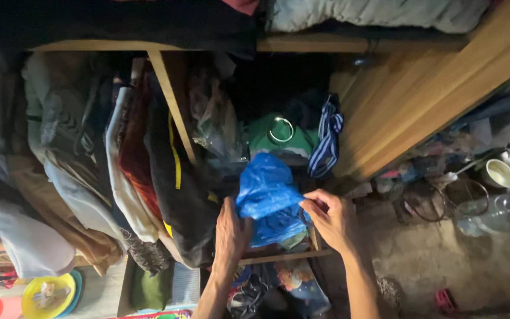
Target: The person opens a small plastic bottle, places it in a blue plastic bag, and puts the bag into a wooden shelf. They then handle a small white box, a brown leather wallet, and a clear plastic bag containing small items, placing each into the shelf.
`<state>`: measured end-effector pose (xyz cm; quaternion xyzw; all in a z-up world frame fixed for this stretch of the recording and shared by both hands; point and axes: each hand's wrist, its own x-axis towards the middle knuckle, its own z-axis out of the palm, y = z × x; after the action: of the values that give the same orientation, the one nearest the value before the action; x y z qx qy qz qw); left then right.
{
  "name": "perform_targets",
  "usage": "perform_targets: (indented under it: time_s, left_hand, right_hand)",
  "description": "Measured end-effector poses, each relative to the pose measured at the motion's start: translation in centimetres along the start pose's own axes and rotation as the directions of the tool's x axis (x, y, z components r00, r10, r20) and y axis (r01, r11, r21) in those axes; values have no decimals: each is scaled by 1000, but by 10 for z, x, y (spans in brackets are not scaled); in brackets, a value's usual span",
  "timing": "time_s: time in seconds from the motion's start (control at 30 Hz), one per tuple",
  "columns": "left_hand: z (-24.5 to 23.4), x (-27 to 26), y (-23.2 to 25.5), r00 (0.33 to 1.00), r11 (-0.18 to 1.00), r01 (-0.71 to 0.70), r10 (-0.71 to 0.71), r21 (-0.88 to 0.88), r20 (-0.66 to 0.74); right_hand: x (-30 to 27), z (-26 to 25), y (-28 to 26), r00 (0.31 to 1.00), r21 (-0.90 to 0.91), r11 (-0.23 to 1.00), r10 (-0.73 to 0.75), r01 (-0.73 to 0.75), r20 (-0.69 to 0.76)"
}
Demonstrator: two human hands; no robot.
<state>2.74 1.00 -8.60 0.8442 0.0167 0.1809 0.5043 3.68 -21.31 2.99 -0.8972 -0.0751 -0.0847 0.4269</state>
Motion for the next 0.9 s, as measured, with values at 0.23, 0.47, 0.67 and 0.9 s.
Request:
perform_targets:
  time_s: [0.23,0.47,0.67,0.9]
  left_hand:
    - [5,6,-26,988,998,69,-68,-2,136]
    - [-13,11,-3,957,979,132,-85,-154,279]
    - [-16,28,26,924,875,362,-292,-320,247]
    - [16,37,3,925,719,340,-371,-606,80]
  right_hand:
    - [5,11,-26,997,154,985,82,-83,14]
    - [16,7,-26,983,171,974,166,-151,-76]
    - [14,10,17,982,409,894,184,-185,43]
    - [-22,12,75,954,522,812,137,-262,266]
